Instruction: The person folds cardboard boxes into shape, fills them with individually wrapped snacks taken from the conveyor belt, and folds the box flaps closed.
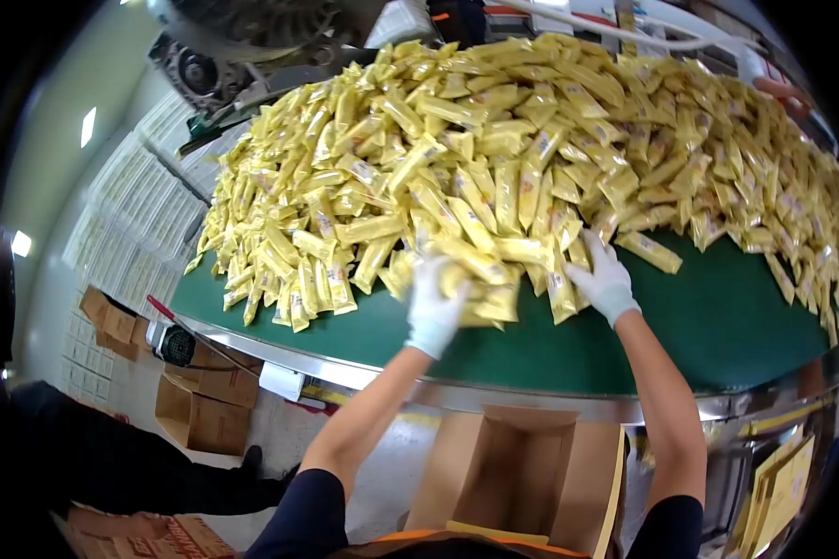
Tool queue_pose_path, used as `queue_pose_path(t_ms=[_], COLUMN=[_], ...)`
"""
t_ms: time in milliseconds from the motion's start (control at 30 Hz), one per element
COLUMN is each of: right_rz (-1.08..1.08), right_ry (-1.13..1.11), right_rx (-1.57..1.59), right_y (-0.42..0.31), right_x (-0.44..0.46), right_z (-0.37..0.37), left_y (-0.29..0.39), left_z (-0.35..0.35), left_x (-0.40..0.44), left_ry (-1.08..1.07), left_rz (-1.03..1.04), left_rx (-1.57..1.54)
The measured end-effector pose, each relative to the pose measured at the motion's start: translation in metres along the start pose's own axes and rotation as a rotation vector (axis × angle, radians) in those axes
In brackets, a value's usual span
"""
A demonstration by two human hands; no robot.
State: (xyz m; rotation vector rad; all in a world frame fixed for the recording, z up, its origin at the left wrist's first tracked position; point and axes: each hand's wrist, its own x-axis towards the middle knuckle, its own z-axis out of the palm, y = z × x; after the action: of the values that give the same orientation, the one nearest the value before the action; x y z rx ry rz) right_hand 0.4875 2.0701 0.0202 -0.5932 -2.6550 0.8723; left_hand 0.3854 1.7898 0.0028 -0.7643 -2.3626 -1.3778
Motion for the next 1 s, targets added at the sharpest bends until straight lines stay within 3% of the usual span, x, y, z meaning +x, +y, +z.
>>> queue_pose_path(t_ms=[33, 100, 200, 233, 300, 367, 400, 467, 500, 567, 633, 733, 833, 867, 1000], right_rz=[-0.017, -0.094, -0.074, -0.088, -0.179, -0.389, -0.450, -0.659, -0.685, -0.808, -0.776, -0.465, -0.478, -0.443, -0.475], right_ry=[0.002, -0.040, -0.196, -0.154, 0.172, 0.410, 0.314, 0.211, 0.009, -0.096, -0.154, -0.218, -0.144, -0.249, -0.276], right_rx=[-0.014, -0.037, -0.190, -0.354, -0.433, -0.374, -0.307, -0.244, -0.241, -0.532, -0.709, -0.846, -1.039, -1.064, -1.008], right_y=[0.003, 0.012, 0.013, 0.007, -0.001, -0.057, -0.088, -0.139, -0.168, -0.209, -0.220, -0.201, -0.157, -0.149, -0.118], right_x=[-0.004, -0.014, -0.028, -0.030, -0.025, -0.017, -0.019, -0.011, -0.007, 0.004, 0.025, 0.059, 0.064, 0.065, 0.050], right_z=[-0.002, -0.010, -0.051, -0.063, -0.072, -0.073, -0.061, -0.020, -0.004, 0.043, 0.088, 0.086, 0.062, 0.055, 0.020], left_y=[0.007, 0.048, 0.044, 0.045, 0.052, 0.050, 0.047, 0.039, 0.035, 0.004, -0.040, -0.038, -0.031, -0.033, -0.030], left_z=[0.014, 0.033, 0.034, 0.023, -0.001, -0.023, -0.034, -0.054, -0.060, -0.062, -0.058, -0.063, -0.071, -0.071, -0.072], left_x=[-0.004, -0.018, -0.016, -0.014, -0.018, -0.025, -0.029, -0.036, -0.037, -0.036, -0.036, -0.035, -0.035, -0.034, -0.035], left_ry=[-0.085, -0.157, -0.234, -0.346, -0.406, -0.383, -0.368, -0.316, -0.287, -0.228, -0.355, -0.357, -0.320, -0.319, -0.300], left_rz=[0.041, 0.047, 0.258, 0.280, 0.292, 0.454, 0.535, 0.482, 0.464, 0.310, 0.199, 0.246, 0.264, 0.286, 0.392], left_rx=[-0.180, 0.125, 0.064, 0.046, 0.090, 0.229, 0.302, 0.477, 0.562, 0.648, 0.468, 0.484, 0.463, 0.464, 0.475])
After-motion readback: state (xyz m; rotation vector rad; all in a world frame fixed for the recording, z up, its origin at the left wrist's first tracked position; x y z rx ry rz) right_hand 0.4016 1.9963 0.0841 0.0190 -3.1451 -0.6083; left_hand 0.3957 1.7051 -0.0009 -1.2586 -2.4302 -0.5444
